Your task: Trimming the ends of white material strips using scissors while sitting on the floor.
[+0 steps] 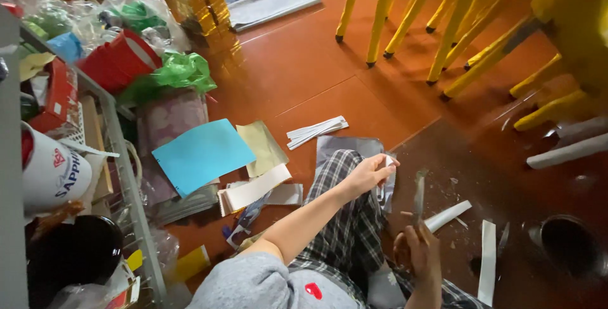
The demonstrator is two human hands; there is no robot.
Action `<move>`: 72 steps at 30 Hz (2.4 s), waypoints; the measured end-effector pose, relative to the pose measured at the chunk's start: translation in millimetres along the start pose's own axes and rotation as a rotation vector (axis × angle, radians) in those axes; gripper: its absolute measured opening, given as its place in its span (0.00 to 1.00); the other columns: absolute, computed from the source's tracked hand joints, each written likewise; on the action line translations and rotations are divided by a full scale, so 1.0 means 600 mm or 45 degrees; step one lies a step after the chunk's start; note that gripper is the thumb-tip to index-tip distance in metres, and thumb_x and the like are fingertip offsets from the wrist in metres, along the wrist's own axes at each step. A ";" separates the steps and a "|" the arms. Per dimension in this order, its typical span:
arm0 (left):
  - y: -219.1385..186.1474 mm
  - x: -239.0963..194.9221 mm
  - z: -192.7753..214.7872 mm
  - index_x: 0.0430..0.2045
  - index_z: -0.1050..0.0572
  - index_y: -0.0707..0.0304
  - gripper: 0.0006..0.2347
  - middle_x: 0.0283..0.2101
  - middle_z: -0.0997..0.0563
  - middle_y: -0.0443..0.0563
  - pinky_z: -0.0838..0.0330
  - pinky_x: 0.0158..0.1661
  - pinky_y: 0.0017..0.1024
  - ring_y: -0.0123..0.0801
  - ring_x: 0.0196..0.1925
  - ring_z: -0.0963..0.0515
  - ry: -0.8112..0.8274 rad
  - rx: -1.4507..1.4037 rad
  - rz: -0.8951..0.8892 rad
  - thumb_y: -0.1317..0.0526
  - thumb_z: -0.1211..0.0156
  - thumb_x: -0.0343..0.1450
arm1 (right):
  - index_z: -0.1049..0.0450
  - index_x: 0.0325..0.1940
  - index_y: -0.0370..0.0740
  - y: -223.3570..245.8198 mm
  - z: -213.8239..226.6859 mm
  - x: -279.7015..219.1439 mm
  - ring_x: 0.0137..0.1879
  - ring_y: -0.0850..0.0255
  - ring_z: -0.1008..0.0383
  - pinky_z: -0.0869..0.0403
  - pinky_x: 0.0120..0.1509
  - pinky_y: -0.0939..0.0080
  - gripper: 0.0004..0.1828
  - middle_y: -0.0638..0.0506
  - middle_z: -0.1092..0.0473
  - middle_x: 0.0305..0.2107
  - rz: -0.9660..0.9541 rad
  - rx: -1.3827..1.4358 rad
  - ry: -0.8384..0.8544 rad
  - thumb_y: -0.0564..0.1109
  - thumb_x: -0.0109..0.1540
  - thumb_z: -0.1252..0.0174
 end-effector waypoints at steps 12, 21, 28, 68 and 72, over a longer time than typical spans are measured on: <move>-0.042 -0.004 0.023 0.44 0.27 0.62 0.10 0.29 0.30 0.43 0.36 0.27 0.17 0.19 0.25 0.32 0.004 -0.370 -0.079 0.61 0.43 0.71 | 0.26 0.53 0.37 0.020 -0.016 -0.011 0.18 0.60 0.37 0.39 0.23 0.63 0.19 0.42 0.31 0.13 0.000 -0.012 0.243 0.46 0.60 0.46; -0.057 -0.010 0.019 0.46 0.26 0.62 0.11 0.23 0.32 0.40 0.36 0.28 0.17 0.18 0.23 0.33 0.018 -0.413 -0.265 0.58 0.46 0.73 | 0.31 0.57 0.34 0.142 0.002 -0.021 0.16 0.67 0.42 0.45 0.22 0.70 0.35 0.49 0.32 0.14 0.368 0.049 0.266 0.62 0.55 0.44; -0.054 -0.020 0.024 0.56 0.35 0.78 0.19 0.24 0.28 0.51 0.29 0.25 0.17 0.25 0.23 0.22 0.178 -0.814 -0.353 0.60 0.51 0.76 | 0.28 0.56 0.34 0.072 -0.026 -0.024 0.11 0.62 0.31 0.33 0.14 0.66 0.24 0.41 0.27 0.12 0.455 0.188 0.282 0.40 0.55 0.42; -0.077 -0.039 0.020 0.19 0.31 0.57 0.13 0.14 0.38 0.38 0.45 0.24 0.18 0.19 0.19 0.41 0.338 0.081 -0.451 0.58 0.51 0.75 | 0.47 0.67 0.30 0.085 -0.077 -0.010 0.38 0.57 0.21 0.24 0.31 0.67 0.52 0.35 0.27 0.38 0.457 0.997 1.009 0.79 0.60 0.58; -0.061 -0.030 0.020 0.18 0.32 0.57 0.13 0.13 0.35 0.39 0.42 0.25 0.19 0.21 0.18 0.38 0.277 0.130 -0.468 0.56 0.50 0.75 | 0.39 0.52 0.28 0.046 -0.074 0.012 0.12 0.66 0.38 0.38 0.09 0.73 0.55 0.51 0.41 0.14 0.327 0.880 0.896 0.86 0.53 0.66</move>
Point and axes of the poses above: each hand's wrist, its own x-axis towards the middle knuckle, its own z-axis out of the back of the hand, y = z × x, the point moved 1 cm from there along x, towards the middle knuckle
